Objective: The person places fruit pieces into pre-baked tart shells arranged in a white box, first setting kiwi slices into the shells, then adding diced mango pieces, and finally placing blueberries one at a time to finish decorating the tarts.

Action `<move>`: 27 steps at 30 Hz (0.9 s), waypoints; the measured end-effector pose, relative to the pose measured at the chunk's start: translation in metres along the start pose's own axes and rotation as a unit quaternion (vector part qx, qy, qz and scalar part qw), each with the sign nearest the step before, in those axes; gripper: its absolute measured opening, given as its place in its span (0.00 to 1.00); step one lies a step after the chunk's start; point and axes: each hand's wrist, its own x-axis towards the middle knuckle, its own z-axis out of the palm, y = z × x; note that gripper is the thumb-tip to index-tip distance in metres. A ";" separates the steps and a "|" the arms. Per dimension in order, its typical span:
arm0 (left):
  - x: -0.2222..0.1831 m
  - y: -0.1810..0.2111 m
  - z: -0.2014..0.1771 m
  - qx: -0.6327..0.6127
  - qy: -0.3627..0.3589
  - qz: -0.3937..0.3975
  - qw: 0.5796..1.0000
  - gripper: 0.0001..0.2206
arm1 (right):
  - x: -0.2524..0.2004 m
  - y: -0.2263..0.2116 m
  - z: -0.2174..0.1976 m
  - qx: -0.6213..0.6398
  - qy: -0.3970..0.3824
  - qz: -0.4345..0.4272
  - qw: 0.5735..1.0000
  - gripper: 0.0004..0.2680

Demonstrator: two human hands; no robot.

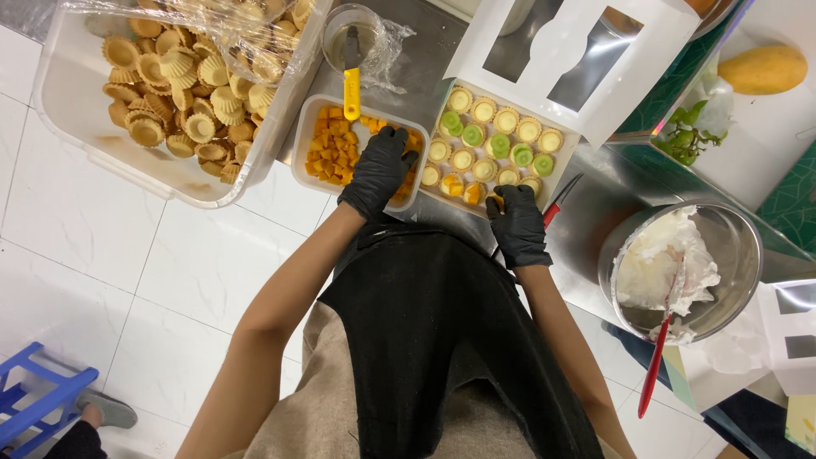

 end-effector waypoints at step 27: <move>-0.022 0.015 -0.090 -0.557 -0.076 -0.147 0.814 0.14 | -0.004 -0.070 -0.052 0.252 -0.002 0.020 0.968 0.10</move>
